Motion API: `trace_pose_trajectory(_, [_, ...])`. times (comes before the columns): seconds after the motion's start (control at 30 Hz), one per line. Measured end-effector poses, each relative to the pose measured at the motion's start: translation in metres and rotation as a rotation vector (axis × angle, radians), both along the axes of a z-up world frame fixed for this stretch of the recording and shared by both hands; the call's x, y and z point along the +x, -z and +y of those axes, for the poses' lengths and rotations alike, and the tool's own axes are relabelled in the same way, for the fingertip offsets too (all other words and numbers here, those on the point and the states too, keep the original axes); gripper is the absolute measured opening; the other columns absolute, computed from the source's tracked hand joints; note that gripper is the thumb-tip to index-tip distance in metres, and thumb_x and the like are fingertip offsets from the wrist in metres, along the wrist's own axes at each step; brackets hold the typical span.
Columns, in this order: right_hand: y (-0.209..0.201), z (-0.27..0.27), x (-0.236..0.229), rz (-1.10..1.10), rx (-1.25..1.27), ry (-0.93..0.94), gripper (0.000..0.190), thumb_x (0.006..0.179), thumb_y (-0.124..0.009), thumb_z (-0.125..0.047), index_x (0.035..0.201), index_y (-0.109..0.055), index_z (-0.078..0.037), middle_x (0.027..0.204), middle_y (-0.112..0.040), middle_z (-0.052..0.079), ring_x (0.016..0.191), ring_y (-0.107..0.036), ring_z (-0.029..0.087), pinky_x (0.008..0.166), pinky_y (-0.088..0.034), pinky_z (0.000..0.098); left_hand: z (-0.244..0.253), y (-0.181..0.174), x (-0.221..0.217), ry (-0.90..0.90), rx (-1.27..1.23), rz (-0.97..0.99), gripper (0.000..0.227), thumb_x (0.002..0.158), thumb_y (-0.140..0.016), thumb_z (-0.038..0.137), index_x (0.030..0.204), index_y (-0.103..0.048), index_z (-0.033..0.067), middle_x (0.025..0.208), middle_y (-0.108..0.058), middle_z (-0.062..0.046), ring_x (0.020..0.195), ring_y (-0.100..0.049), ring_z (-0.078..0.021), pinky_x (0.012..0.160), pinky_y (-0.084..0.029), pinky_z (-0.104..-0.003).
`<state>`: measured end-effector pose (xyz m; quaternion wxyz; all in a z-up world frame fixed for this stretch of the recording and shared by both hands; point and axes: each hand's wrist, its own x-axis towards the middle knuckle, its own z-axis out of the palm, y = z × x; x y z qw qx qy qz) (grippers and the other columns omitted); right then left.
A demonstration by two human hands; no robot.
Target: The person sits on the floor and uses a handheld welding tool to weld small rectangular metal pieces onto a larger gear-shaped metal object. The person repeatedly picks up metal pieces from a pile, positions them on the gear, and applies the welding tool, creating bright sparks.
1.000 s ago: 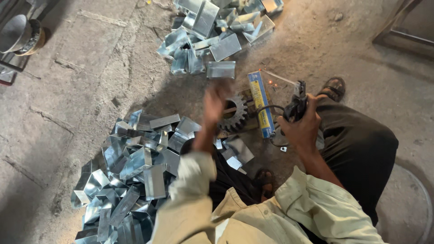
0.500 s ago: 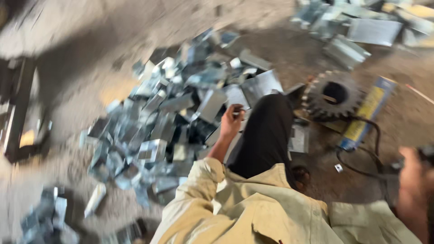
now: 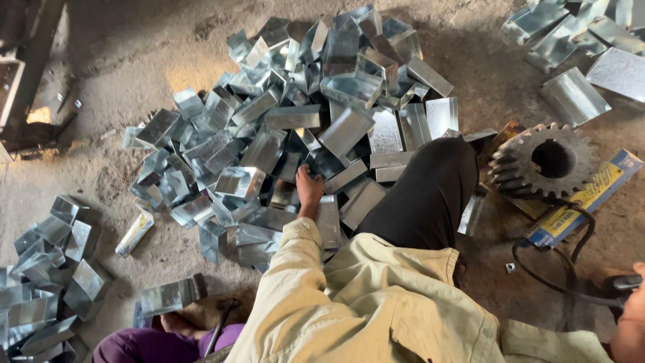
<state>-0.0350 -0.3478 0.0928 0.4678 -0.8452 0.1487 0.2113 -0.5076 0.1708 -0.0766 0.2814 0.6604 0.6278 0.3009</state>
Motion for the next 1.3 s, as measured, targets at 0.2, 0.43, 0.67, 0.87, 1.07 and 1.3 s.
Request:
trace_pose_trajectory(0.2, [-0.004, 0.005, 0.002, 0.036, -0.102, 0.046, 0.036, 0.092, -0.063, -0.059, 0.086, -0.057, -0.024, 0.084, -0.060, -0.003, 0.065, -0.051, 0.014, 0.059, -0.039, 0.0347, 0.011, 0.011, 0.012, -0.030, -0.087, 0.001, 0.061, 0.079, -0.076, 0.010, 0.134, -0.050, 0.0038, 0.128, -0.058, -0.023, 0.118, -0.059, -0.0405, 0.101, -0.049, -0.045])
trace_pose_trajectory(0.43, [-0.007, 0.000, -0.004, 0.095, -0.028, 0.056, 0.037, 0.092, -0.063, -0.059, 0.088, -0.058, -0.023, 0.085, -0.062, -0.001, 0.067, -0.055, 0.015, 0.062, -0.042, 0.0345, -0.009, -0.008, -0.002, -0.081, -0.062, 0.085, 0.055, 0.082, -0.072, 0.008, 0.134, -0.053, 0.0075, 0.131, -0.056, -0.019, 0.121, -0.056, -0.0411, 0.099, -0.048, -0.046])
trace_pose_trajectory(0.67, [-0.011, 0.008, 0.000, 0.125, -0.003, 0.033, 0.037, 0.093, -0.064, -0.058, 0.089, -0.059, -0.021, 0.086, -0.064, 0.000, 0.068, -0.058, 0.017, 0.064, -0.045, 0.0343, 0.007, -0.054, -0.040, -0.194, 0.250, 0.268, 0.048, 0.081, -0.066, 0.011, 0.127, -0.056, 0.0111, 0.127, -0.058, -0.014, 0.122, -0.057, -0.0345, 0.098, -0.045, -0.047])
trace_pose_trajectory(0.87, [-0.015, 0.022, 0.004, 0.136, 0.028, 0.008, 0.037, 0.093, -0.064, -0.057, 0.090, -0.060, -0.020, 0.087, -0.066, 0.002, 0.070, -0.061, 0.018, 0.066, -0.048, 0.0341, 0.052, -0.063, -0.097, -0.384, 0.216, 0.534, 0.058, 0.082, -0.069, 0.031, 0.131, -0.055, 0.0031, 0.129, -0.061, -0.019, 0.115, -0.059, -0.0371, 0.094, -0.044, -0.049])
trace_pose_trajectory(1.07, [-0.016, 0.024, 0.005, 0.149, 0.054, 0.003, 0.038, 0.093, -0.064, -0.057, 0.092, -0.060, -0.019, 0.088, -0.068, 0.004, 0.071, -0.064, 0.019, 0.069, -0.051, 0.0340, 0.060, -0.050, -0.111, -0.244, -0.343, 0.553, 0.051, 0.097, -0.064, 0.053, 0.121, -0.063, 0.0090, 0.113, -0.070, -0.020, 0.108, -0.067, -0.0408, 0.091, -0.051, -0.051])
trace_pose_trajectory(1.3, [-0.019, 0.026, 0.010, 0.162, 0.079, 0.000, 0.038, 0.093, -0.065, -0.056, 0.093, -0.061, -0.018, 0.089, -0.070, 0.005, 0.073, -0.068, 0.020, 0.071, -0.054, 0.0338, 0.039, -0.043, -0.089, -0.167, -0.273, 0.665, 0.045, 0.092, -0.067, 0.051, 0.114, -0.070, 0.0118, 0.120, -0.071, -0.012, 0.113, -0.066, -0.0370, 0.092, -0.050, -0.052])
